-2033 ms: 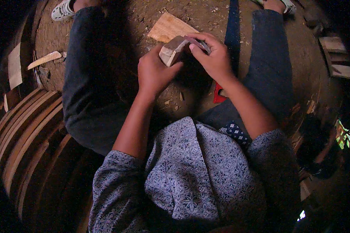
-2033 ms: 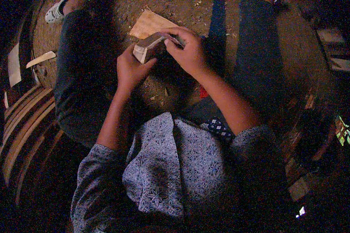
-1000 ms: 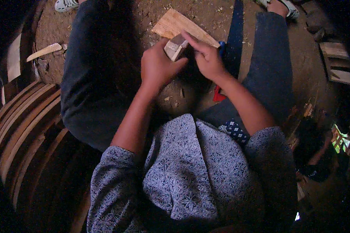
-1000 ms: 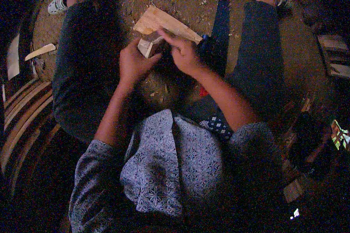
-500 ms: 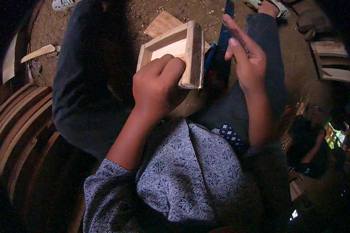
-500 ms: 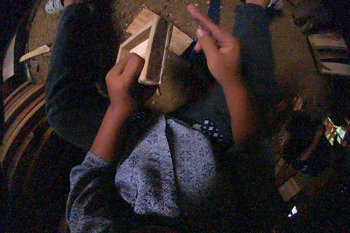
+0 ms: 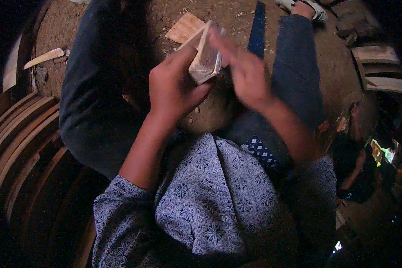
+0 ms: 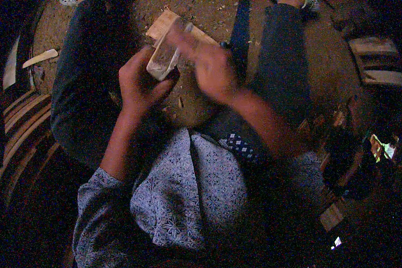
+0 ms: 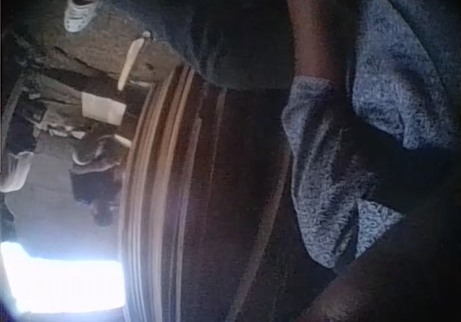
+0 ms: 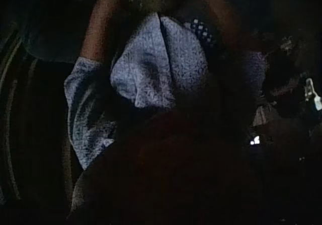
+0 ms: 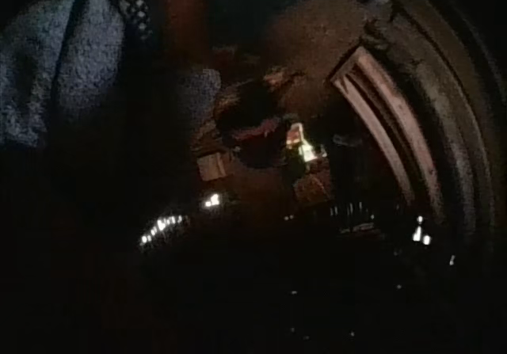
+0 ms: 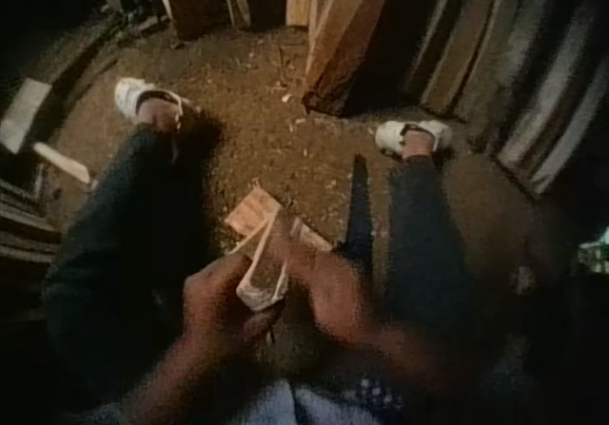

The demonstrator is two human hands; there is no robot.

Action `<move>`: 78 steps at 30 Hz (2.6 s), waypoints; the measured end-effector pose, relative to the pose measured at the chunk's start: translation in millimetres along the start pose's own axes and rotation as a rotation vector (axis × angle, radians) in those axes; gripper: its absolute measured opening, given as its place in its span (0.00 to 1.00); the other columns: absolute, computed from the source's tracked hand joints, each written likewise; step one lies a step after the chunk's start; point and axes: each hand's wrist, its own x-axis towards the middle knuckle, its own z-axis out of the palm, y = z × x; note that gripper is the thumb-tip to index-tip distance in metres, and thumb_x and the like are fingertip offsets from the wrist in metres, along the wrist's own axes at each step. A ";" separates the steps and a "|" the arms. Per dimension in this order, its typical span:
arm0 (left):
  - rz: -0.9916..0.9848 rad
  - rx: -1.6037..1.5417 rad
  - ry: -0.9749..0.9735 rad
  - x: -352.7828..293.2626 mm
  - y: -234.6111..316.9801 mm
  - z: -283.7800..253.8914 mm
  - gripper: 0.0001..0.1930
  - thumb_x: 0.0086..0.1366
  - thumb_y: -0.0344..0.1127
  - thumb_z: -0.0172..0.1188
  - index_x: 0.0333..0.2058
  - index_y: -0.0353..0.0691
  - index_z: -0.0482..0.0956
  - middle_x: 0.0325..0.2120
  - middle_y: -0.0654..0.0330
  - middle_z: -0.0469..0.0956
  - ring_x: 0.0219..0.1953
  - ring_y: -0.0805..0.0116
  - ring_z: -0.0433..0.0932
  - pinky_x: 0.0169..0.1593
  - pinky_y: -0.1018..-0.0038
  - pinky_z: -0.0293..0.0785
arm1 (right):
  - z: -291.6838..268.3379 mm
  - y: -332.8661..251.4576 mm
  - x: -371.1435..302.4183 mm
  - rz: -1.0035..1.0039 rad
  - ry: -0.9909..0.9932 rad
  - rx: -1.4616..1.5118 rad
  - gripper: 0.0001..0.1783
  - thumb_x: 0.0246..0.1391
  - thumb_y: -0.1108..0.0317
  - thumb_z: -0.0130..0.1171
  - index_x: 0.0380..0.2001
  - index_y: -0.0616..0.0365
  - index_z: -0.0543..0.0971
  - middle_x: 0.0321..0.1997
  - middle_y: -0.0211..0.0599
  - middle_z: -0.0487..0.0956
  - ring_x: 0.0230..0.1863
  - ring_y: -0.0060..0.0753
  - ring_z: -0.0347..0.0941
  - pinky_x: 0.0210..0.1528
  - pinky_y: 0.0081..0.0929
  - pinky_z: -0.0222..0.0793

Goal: The person sits on the ground and sands a small wooden box using a sanding block. They rotate the box to smooth multiple edges and surfaces, then set it down and pick up another wooden piece to continue sanding.

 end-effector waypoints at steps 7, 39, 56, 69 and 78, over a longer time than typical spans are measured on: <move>0.067 0.080 0.041 3.6 -3.8 -1.8 0.32 0.32 0.34 0.72 0.41 0.34 0.74 0.33 0.49 0.79 0.37 0.55 0.80 0.42 0.69 0.74 | 0.1 0.6 -3.5 0.108 0.030 0.010 0.32 0.45 0.87 0.35 0.56 0.60 0.68 0.60 0.50 0.67 0.63 0.42 0.62 0.64 0.31 0.53; 0.233 0.057 0.169 -23.1 38.5 -4.3 0.14 0.36 0.33 0.65 0.24 0.41 0.70 0.23 0.56 0.74 0.25 0.56 0.76 0.26 0.67 0.71 | -42.8 -34.5 -54.0 0.587 0.374 0.896 0.24 0.63 0.64 0.45 0.60 0.60 0.60 0.38 0.34 0.71 0.26 0.16 0.59 0.30 0.16 0.60; 0.314 0.036 0.113 -3.8 30.9 -23.5 0.21 0.39 0.37 0.69 0.33 0.42 0.72 0.29 0.51 0.75 0.33 0.47 0.76 0.34 0.62 0.73 | -30.1 -11.7 -24.5 0.525 0.434 0.862 0.21 0.62 0.62 0.47 0.58 0.52 0.68 0.35 0.20 0.69 0.28 0.14 0.58 0.33 0.12 0.56; -0.372 -0.460 -0.185 74.2 -0.4 -18.5 0.31 0.48 0.43 0.71 0.47 0.30 0.72 0.39 0.56 0.77 0.38 0.70 0.75 0.42 0.76 0.72 | -59.8 58.8 49.9 0.164 0.358 0.020 0.13 0.51 0.64 0.60 0.37 0.63 0.80 0.42 0.44 0.79 0.48 0.38 0.73 0.54 0.29 0.64; -0.072 -0.234 -0.136 69.7 11.5 -8.6 0.15 0.43 0.32 0.64 0.31 0.34 0.74 0.25 0.48 0.74 0.30 0.55 0.77 0.35 0.68 0.71 | -54.0 47.6 42.5 0.112 0.311 0.218 0.10 0.49 0.70 0.61 0.36 0.61 0.80 0.34 0.37 0.77 0.39 0.30 0.73 0.45 0.24 0.66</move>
